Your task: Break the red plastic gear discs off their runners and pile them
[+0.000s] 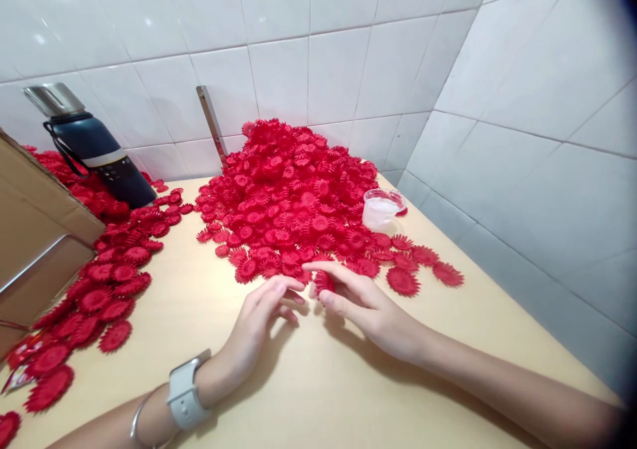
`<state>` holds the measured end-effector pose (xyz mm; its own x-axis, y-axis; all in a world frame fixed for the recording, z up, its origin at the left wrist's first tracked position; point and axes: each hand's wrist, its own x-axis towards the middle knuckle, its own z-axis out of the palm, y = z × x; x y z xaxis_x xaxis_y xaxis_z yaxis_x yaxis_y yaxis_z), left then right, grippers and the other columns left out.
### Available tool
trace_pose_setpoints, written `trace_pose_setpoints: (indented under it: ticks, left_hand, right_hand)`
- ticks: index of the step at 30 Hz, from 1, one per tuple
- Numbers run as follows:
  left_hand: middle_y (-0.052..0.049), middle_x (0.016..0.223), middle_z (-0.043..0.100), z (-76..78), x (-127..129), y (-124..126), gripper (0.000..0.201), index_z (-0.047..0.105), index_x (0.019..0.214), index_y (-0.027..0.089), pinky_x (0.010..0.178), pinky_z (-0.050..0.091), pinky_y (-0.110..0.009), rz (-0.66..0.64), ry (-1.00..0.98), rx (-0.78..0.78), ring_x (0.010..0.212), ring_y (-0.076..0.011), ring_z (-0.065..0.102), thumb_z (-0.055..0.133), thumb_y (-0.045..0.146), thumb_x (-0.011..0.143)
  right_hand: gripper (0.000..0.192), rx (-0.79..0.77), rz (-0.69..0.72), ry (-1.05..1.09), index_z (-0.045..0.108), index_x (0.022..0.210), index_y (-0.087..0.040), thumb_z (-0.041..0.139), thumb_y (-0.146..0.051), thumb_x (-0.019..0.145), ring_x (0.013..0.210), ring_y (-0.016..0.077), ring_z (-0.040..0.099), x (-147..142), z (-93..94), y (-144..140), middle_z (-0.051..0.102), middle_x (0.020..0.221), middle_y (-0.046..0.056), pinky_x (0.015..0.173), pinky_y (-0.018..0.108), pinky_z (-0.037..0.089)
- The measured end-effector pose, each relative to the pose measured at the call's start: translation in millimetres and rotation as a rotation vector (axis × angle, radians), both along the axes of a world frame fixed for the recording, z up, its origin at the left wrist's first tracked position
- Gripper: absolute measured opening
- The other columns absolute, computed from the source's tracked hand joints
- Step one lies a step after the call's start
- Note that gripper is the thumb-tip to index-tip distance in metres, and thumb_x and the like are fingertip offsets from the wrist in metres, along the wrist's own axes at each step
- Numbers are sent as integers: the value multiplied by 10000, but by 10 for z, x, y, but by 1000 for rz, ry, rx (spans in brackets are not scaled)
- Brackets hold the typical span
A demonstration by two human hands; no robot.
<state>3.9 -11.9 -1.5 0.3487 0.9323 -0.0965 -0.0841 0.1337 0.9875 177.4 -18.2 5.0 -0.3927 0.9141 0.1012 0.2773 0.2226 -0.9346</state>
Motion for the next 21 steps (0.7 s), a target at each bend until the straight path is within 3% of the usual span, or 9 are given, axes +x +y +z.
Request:
trace_pose_setpoints:
  ticks: [4,7,10,12,16,19,21]
  left_hand:
    - [-60,1070,505,32,-15,4,225,656,739,157,675,459,-259,-25,55,27,745,-142,564,488,291,802]
    - [-50,1101,451,33,-20,1,135,660,796,182,670,475,-258,-39,95,82,749,-135,558,552,257,765]
    - [-49,1133,415,23,-15,-15,109,659,820,201,708,478,-263,-58,138,139,857,-165,546,583,221,745]
    - [-50,1130,432,22,-13,-24,97,667,783,199,789,453,-276,-68,183,184,957,-189,515,575,209,754]
    - [-56,1052,512,32,-15,-19,153,679,704,199,934,349,-315,-39,249,242,1090,-215,435,545,216,779]
    - [-59,996,543,37,-11,-12,174,682,658,199,937,344,-328,-44,243,223,1086,-224,438,553,229,771]
    - [-61,1017,529,34,-4,-13,167,686,667,193,901,378,-320,-55,223,195,1036,-219,475,557,232,766]
  right_hand:
    - [442,196,-49,-108,302,1242,-177,446,-192,824,890,193,533,-11,-113,-44,534,1068,100,781,357,448]
    - [510,392,13,-167,256,1267,-195,443,-109,801,966,200,516,-38,-181,-74,502,1151,111,829,369,442]
    - [546,524,85,-152,205,1298,-202,405,-61,810,1106,188,442,-61,-195,-77,450,1233,110,922,364,394]
    - [510,585,89,-128,248,1273,-195,402,-45,811,1151,181,406,-68,-194,-67,435,1253,111,945,354,378]
    - [354,574,-15,-139,427,1122,-190,527,-138,787,1041,213,496,-70,-195,-51,517,1139,112,843,343,450]
    - [221,476,-21,-210,510,1025,-197,513,-176,805,848,204,563,-73,-186,-54,588,974,90,723,332,479]
    - [219,436,-12,-232,521,1024,-194,480,-154,812,819,203,561,-77,-176,-56,600,933,87,719,338,469]
